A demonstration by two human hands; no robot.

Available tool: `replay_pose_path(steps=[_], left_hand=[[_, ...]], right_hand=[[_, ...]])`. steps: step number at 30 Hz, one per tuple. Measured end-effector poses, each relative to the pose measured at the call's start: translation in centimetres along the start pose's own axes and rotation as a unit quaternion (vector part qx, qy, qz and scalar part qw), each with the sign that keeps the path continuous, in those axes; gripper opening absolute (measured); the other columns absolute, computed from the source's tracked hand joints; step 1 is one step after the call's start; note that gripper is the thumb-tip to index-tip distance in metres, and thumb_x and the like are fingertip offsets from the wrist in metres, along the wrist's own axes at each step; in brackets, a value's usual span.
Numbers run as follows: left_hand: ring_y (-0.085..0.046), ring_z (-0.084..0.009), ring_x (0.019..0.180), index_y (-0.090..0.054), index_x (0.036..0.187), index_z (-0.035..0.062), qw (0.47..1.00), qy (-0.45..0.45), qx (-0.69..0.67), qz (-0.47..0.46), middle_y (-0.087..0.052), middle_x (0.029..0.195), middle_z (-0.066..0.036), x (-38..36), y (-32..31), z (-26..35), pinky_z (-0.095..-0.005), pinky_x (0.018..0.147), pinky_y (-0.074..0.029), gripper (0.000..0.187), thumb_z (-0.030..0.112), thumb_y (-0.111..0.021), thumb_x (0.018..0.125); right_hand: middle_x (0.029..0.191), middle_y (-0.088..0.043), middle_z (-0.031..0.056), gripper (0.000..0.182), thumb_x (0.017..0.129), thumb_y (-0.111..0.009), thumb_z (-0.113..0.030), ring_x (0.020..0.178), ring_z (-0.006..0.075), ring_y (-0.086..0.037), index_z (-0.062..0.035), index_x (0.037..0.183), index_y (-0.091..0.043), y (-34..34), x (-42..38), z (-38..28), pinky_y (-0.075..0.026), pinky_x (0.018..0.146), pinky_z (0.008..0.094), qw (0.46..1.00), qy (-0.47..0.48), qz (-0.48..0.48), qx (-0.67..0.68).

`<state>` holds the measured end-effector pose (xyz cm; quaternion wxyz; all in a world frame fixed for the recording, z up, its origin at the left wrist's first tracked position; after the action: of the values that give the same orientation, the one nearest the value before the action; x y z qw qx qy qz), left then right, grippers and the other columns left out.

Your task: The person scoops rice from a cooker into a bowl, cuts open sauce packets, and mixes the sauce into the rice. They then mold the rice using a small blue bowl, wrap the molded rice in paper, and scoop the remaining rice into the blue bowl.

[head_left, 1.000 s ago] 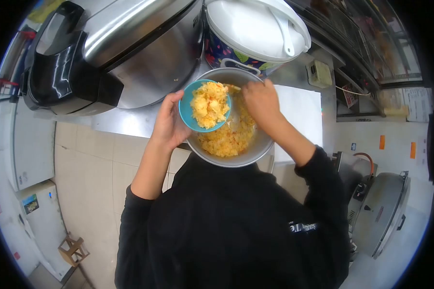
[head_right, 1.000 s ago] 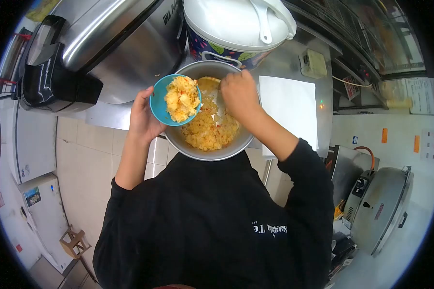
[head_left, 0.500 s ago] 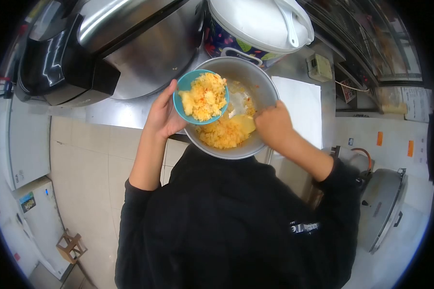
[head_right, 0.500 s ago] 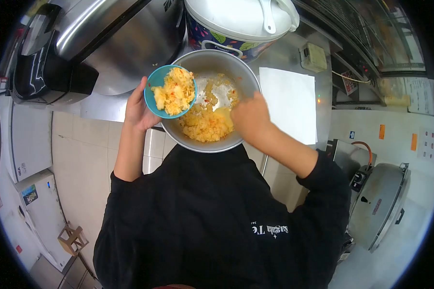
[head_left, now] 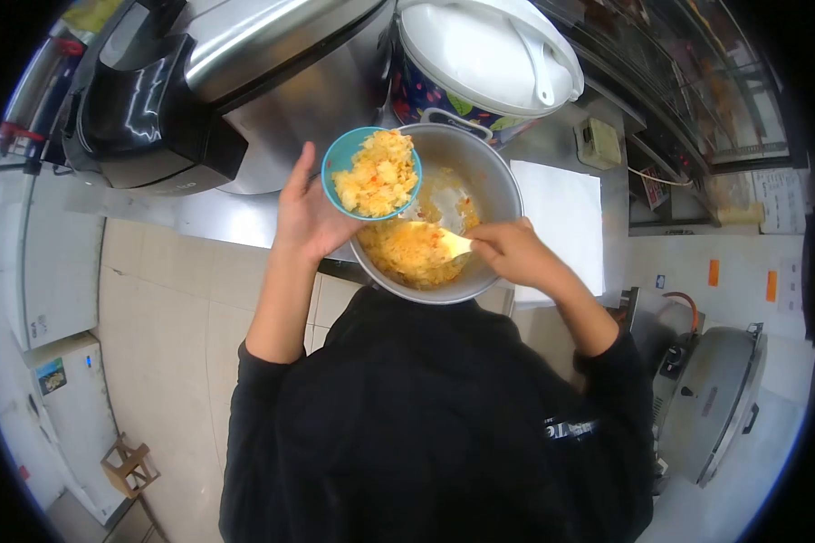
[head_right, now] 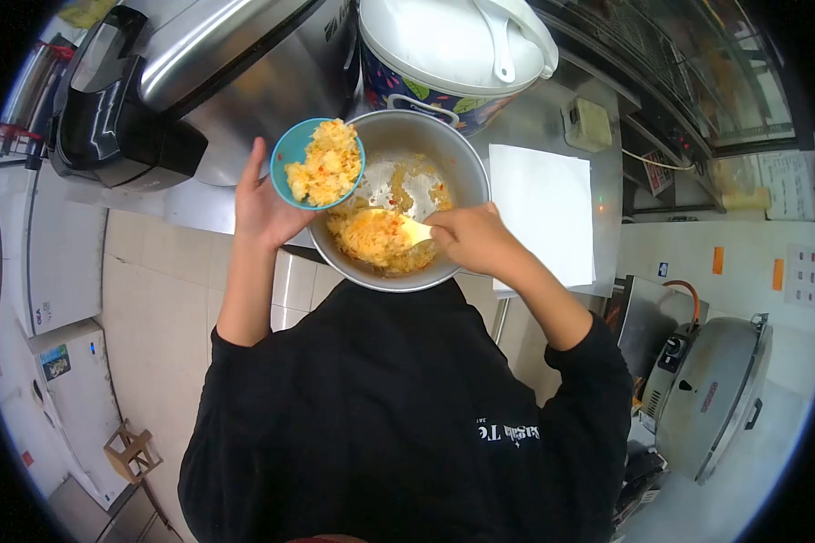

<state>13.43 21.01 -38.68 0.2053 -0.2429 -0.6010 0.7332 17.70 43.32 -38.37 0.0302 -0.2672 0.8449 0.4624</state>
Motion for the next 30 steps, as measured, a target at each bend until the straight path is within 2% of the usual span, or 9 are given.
replay_pose_path(steps=[3,6,9,13,14,17,20,26,30], left_hand=[[-0.039,-0.0299,0.124,-0.032,0.134,0.0013,0.997,0.016,0.074,-0.027,-0.037,0.136,-0.017,-1.3,-1.5,0.6,-0.0467,0.102,-0.032,0.059,0.043,-0.037,0.093],[-0.041,-0.0293,0.123,-0.034,0.132,0.0027,0.970,-0.036,0.208,0.118,-0.039,0.135,-0.016,-1.9,-1.1,-0.5,-0.0477,0.099,-0.036,0.057,0.043,-0.038,0.093],[-0.042,-0.0288,0.122,-0.035,0.131,0.0046,0.962,-0.076,0.213,0.153,-0.041,0.133,-0.015,-1.3,0.2,-3.0,-0.0485,0.098,-0.037,0.053,0.042,-0.037,0.093],[-0.041,-0.0303,0.122,-0.034,0.132,0.0070,0.959,-0.055,0.182,0.212,-0.041,0.133,-0.014,0.6,1.4,-6.3,-0.0516,0.097,-0.035,0.049,0.039,-0.031,0.095],[-0.039,-0.0311,0.124,-0.033,0.132,0.0073,0.959,-0.042,0.176,0.220,-0.040,0.134,-0.014,1.3,2.0,-7.1,-0.0534,0.098,-0.034,0.048,0.038,-0.028,0.095],[-0.038,-0.0311,0.124,-0.032,0.132,0.0067,0.958,-0.043,0.134,0.250,-0.040,0.133,-0.014,2.7,3.6,-8.4,-0.0537,0.099,-0.033,0.048,0.038,-0.027,0.096],[-0.040,-0.0305,0.122,-0.033,0.130,0.0067,0.961,-0.062,0.096,0.250,-0.040,0.132,-0.014,3.2,3.7,-8.4,-0.0532,0.097,-0.033,0.048,0.040,-0.027,0.096],[-0.041,-0.0305,0.120,-0.035,0.129,0.0059,0.959,-0.070,0.105,0.255,-0.042,0.130,-0.015,3.2,3.1,-7.0,-0.0541,0.098,-0.031,0.048,0.040,-0.027,0.096],[-0.041,-0.0320,0.120,-0.035,0.129,0.0056,0.965,-0.056,0.137,0.215,-0.041,0.131,-0.016,2.7,2.4,-6.3,-0.0551,0.095,-0.035,0.048,0.038,-0.027,0.095]], right_hand=[[0.077,-0.063,0.0145,0.024,0.083,-0.048,-0.020,0.073,0.0331,-0.059,-0.0092,0.096,-0.065,2.9,-1.0,0.7,-0.044,0.070,0.0380,0.997,-0.020,0.055,0.049],[0.075,-0.063,0.0145,0.025,0.083,-0.048,-0.021,0.071,0.0334,-0.060,-0.0097,0.097,-0.065,6.3,-1.8,1.2,-0.046,0.064,0.0369,0.993,-0.066,0.091,0.022],[0.074,-0.063,0.0143,0.025,0.083,-0.048,-0.022,0.072,0.0328,-0.060,-0.0098,0.096,-0.065,9.1,-2.3,-0.5,-0.046,0.065,0.0382,0.984,-0.099,0.142,-0.034],[0.068,-0.060,0.0145,0.019,0.080,-0.047,-0.019,0.069,0.0301,-0.060,-0.0087,0.082,-0.064,7.8,-1.4,-3.4,-0.046,0.062,0.0379,0.958,-0.043,0.210,-0.191],[0.065,-0.059,0.0122,0.015,0.075,-0.051,-0.016,0.066,0.0264,-0.060,-0.0073,0.077,-0.062,6.8,-1.0,-4.4,-0.046,0.057,0.0377,0.936,-0.016,0.223,-0.271],[0.068,-0.055,0.0066,0.014,0.072,-0.053,-0.015,0.063,0.0205,-0.057,-0.0054,0.079,-0.061,3.1,-0.6,-7.2,-0.045,0.052,0.0332,0.874,0.002,0.263,-0.408],[0.073,-0.050,0.0037,0.038,0.071,-0.054,-0.012,0.063,0.0190,-0.054,-0.0021,0.107,-0.055,-0.7,-0.7,-7.4,-0.046,0.056,0.0283,0.859,-0.030,0.243,-0.449],[0.082,-0.049,0.0080,0.046,0.073,-0.051,-0.004,0.075,0.0215,-0.052,0.0008,0.118,-0.050,-2.8,-2.6,-5.6,-0.047,0.060,0.0294,0.917,-0.016,0.267,-0.296],[0.083,-0.050,0.0074,0.048,0.073,-0.052,-0.006,0.076,0.0219,-0.053,-0.0010,0.120,-0.047,-1.9,-5.6,-3.8,-0.047,0.061,0.0313,0.923,-0.003,0.257,-0.285]])
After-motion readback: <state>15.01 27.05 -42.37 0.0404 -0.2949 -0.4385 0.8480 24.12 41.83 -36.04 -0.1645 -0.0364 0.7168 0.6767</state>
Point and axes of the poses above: each hand's wrist, its own x-axis towards the middle knuckle, its own y-axis out of the back of the hand, z = x × y, the point moved 5 cm from there along x, towards the middle knuckle
